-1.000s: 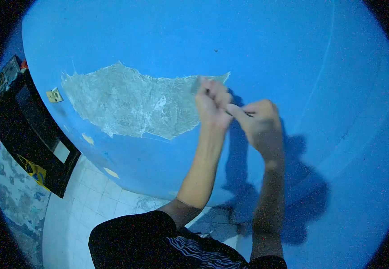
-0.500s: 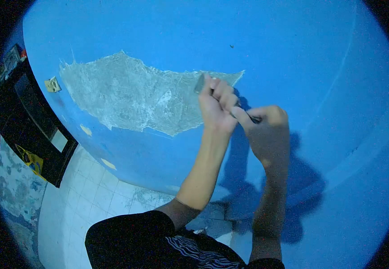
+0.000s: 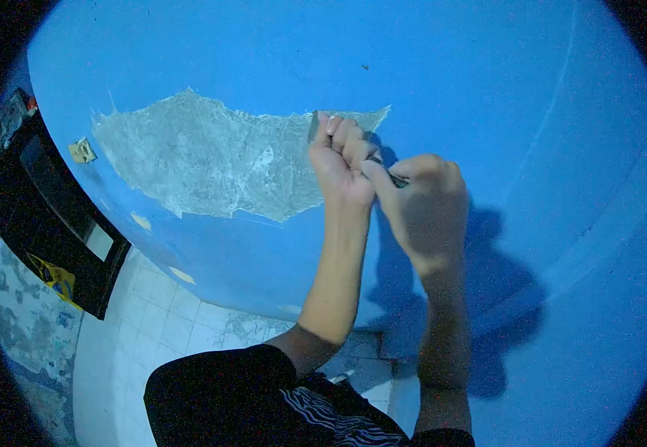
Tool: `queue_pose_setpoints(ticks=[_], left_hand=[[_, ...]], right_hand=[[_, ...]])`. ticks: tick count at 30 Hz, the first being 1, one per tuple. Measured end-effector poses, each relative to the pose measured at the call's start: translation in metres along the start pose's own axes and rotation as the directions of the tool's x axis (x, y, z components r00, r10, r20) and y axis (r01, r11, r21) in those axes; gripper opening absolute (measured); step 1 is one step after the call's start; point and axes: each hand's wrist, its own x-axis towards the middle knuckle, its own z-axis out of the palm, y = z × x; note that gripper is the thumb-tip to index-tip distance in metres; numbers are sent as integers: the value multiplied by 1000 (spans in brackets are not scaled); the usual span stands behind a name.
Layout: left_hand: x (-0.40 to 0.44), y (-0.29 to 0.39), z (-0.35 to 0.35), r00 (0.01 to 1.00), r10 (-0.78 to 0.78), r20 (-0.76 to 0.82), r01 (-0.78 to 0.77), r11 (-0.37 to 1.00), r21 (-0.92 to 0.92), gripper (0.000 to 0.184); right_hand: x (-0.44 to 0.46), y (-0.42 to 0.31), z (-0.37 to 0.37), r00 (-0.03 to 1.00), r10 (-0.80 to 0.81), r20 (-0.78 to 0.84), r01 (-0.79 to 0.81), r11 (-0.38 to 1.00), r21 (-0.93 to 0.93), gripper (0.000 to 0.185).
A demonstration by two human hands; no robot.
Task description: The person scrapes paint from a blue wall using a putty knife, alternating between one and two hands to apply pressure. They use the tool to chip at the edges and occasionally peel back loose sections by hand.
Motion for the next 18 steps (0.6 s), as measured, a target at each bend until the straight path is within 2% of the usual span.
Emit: queue_pose_setpoints(ticks=[1, 3, 4, 5, 7, 9, 11, 12, 13, 14, 15, 16, 17, 18], left_hand=[[-3, -2, 2, 1000, -5, 5, 5, 1000, 8, 38], [-4, -12, 7, 980, 96, -176, -66, 984, 168, 40], [-5, -2, 10, 982, 140, -131, -119, 981, 153, 40], [-5, 1, 7, 983, 122, -134, -102, 983, 152, 40], [0, 8, 1, 993, 2, 115, 21, 981, -193, 39], [-6, -1, -9, 998, -10, 62, 17, 994, -112, 39], [2, -2, -7, 999, -34, 29, 35, 998, -42, 39], [1, 9, -7, 998, 28, 48, -27, 999, -17, 39], [1, 18, -5, 993, 87, 74, -88, 996, 10, 39], [1, 21, -1, 974, 1, 226, 38, 985, -171, 39], [2, 16, 1, 972, -3, 235, 43, 985, -166, 39], [2, 10, 8, 997, 45, 58, -41, 998, -54, 38], [2, 4, 12, 987, 115, -111, -108, 992, 68, 38], [3, -1, 5, 1000, 4, -29, -5, 1000, -27, 38]], right_hand=[[-2, 3, -6, 992, 96, 80, -91, 994, -56, 37], [4, 4, -5, 974, 191, 123, -176, 976, -124, 34], [2, 4, 8, 993, 88, 75, -81, 993, -84, 34], [1, 0, 13, 1000, -15, 24, 16, 999, -52, 35], [5, -4, 0, 1000, 10, 20, -7, 994, -113, 35], [5, 0, -8, 975, 72, 208, -57, 995, -81, 37], [12, -4, -7, 969, 77, 236, -58, 995, -87, 38], [9, -6, -7, 952, 97, 290, -71, 993, -97, 39], [8, -9, -3, 954, 103, 282, -78, 992, -98, 39], [8, -14, 3, 987, 34, 159, -19, 995, -98, 40], [9, -18, 6, 999, -41, 36, 44, 994, -100, 41], [10, -15, 1, 994, 5, 109, 6, 995, -104, 40], [10, -16, -7, 995, -4, 101, 14, 995, -94, 40], [9, -17, -17, 983, 72, 169, -54, 992, -113, 40]])
